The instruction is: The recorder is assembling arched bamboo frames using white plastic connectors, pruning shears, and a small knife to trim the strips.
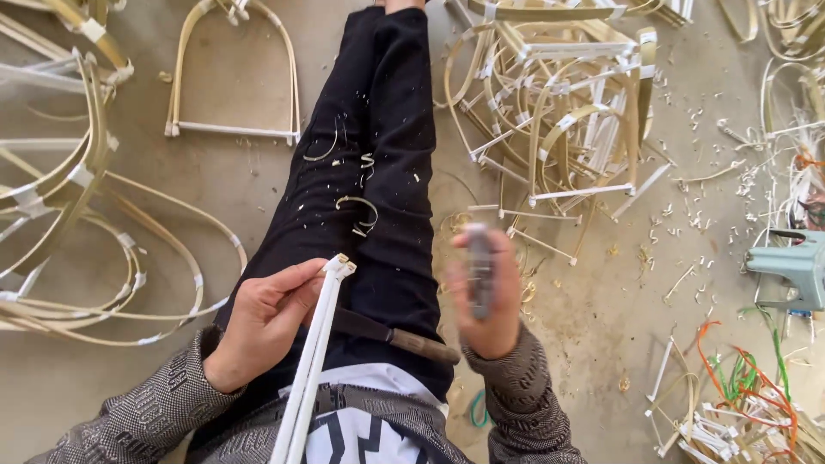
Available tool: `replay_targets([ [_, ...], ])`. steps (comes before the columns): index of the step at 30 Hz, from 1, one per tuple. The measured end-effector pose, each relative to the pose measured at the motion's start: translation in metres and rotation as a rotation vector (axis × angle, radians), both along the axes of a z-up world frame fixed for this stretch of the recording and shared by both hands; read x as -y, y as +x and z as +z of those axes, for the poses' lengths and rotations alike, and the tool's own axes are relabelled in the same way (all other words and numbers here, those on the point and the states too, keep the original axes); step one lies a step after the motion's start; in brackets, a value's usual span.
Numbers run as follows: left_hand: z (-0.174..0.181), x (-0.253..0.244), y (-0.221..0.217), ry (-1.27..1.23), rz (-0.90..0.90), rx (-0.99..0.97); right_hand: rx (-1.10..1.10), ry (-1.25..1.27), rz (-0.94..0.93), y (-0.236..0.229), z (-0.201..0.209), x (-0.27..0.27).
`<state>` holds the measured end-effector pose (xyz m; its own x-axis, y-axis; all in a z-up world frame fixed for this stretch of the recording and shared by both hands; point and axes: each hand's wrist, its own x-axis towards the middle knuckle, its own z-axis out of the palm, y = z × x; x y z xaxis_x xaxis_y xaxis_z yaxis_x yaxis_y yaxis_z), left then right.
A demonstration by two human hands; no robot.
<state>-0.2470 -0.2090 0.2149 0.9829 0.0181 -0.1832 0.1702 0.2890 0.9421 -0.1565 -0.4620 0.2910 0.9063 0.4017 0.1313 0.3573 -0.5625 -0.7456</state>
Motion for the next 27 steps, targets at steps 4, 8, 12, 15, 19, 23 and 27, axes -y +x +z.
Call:
replay_targets([
  [4, 0.004, 0.003, -0.003, 0.188, 0.005, 0.020, 0.089, 0.463, -0.131, -0.006, 0.001, -0.006],
  [8, -0.012, 0.012, -0.006, 0.150, 0.009, 0.125, 0.309, -0.299, 0.247, -0.021, -0.027, -0.023],
  [12, -0.008, 0.002, -0.008, 0.197, 0.028, 0.073, 0.289, -0.179, 0.239, -0.013, -0.033, -0.019],
  [15, -0.007, 0.000, -0.014, 0.249, 0.041, 0.072, -0.379, 0.222, -0.299, -0.019, -0.041, -0.018],
  [19, -0.008, 0.004, -0.008, 0.271, 0.020, 0.111, 0.329, -0.311, 0.251, -0.017, -0.035, -0.021],
  [23, 0.004, -0.004, -0.007, 0.257, 0.040, 0.055, -0.088, -0.049, 0.046, -0.015, -0.037, -0.010],
  [27, 0.006, -0.006, -0.004, 0.244, -0.039, -0.024, -0.110, -0.092, 0.266, -0.018, -0.031, -0.011],
])
